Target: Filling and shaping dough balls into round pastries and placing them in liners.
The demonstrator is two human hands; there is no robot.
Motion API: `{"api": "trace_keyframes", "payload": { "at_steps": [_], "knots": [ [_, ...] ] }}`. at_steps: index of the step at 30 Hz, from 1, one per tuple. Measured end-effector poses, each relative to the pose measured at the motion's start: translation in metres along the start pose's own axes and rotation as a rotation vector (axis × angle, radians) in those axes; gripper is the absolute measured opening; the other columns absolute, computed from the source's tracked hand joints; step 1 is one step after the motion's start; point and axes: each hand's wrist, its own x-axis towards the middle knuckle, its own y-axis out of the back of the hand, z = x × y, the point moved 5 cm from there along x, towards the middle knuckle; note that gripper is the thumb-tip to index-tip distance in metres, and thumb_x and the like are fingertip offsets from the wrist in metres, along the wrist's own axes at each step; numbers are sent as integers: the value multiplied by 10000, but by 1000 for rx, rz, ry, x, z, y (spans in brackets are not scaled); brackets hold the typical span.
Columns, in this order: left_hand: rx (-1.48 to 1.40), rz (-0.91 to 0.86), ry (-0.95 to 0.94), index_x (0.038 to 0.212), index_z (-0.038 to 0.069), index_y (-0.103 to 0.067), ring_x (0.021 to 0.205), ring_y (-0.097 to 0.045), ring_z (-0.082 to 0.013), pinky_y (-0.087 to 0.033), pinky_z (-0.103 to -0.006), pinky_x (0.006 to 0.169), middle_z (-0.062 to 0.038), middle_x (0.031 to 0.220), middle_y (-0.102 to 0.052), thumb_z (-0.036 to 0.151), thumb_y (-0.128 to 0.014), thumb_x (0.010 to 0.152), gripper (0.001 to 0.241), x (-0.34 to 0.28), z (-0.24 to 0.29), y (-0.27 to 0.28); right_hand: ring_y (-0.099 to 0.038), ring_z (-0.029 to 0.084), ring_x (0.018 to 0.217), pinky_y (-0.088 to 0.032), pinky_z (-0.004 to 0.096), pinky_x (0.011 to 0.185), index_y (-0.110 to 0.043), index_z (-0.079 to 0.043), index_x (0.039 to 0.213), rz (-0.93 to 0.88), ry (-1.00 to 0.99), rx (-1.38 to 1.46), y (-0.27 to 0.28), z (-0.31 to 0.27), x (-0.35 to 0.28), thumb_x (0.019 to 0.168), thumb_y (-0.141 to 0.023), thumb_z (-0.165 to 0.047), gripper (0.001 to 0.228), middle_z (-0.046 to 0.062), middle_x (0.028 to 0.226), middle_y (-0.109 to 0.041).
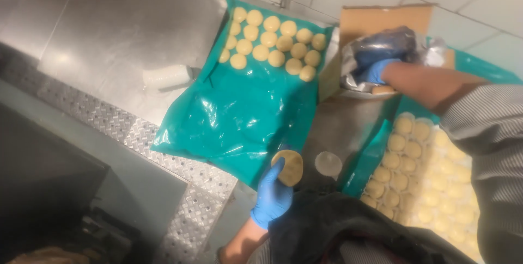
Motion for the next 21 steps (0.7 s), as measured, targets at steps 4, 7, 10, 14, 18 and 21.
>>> {"api": "trace_keyframes", "payload": {
  "at_steps": [4, 7, 10, 14, 18, 21],
  "knots": [
    [-61, -103, 44, 1418, -63, -497, 1228, -540, -278, -387, -387, 1091, -196, 1340, -570, 142, -557, 911, 550, 8, -1, 4, -377, 306, 1484, -220, 464, 1265, -552, -118, 1486, -10, -228, 1432, 23, 12, -42, 806, -688, -556, 820, 103, 1599, -453],
    [-111, -147, 49, 1454, -59, -460, 1257, -517, -283, -379, -392, 1111, -203, 1383, -535, 125, -538, 907, 583, 8, 4, -4, -489, 345, 1307, -337, 481, 1144, -635, -55, 1347, -57, -365, 1672, 63, 33, -107, 787, -717, -517, 731, 144, 1430, -570],
    [-66, -255, 8, 1434, -35, -475, 1212, -517, -278, -388, -399, 1064, -184, 1347, -538, 173, -555, 914, 565, 10, 11, -23, -644, 345, 1114, -461, 508, 1046, -756, -92, 1152, -20, -388, 1465, 113, 74, -170, 878, -624, -457, 475, 125, 1238, -714],
    [-103, -351, 24, 1441, -28, -494, 1199, -582, -251, -436, -380, 1045, -159, 1353, -593, 245, -464, 1036, 489, 26, 0, -42, -666, 292, 764, -553, 384, 837, -758, 25, 1023, 196, -168, 1386, 113, 61, -171, 936, -525, -140, 298, 145, 934, -778],
    [347, -581, -264, 1464, -41, -459, 1166, -621, -240, -495, -377, 1082, -159, 1347, -605, 212, -357, 1123, 437, 28, 7, -103, -716, 176, 949, -470, 345, 1127, -847, -253, 897, 600, -268, 1016, 112, 80, -208, 841, -644, -170, 226, -69, 972, -803],
    [1098, -457, -953, 1327, 43, -552, 1048, -665, -237, -547, -347, 932, -105, 1215, -655, -5, -604, 939, 395, 17, 18, -157, -623, 303, 1219, -452, 404, 1089, -840, -142, 1049, 761, -314, 1397, 132, 108, -266, 787, -728, -241, 301, 71, 1384, -685]
  ]
}}
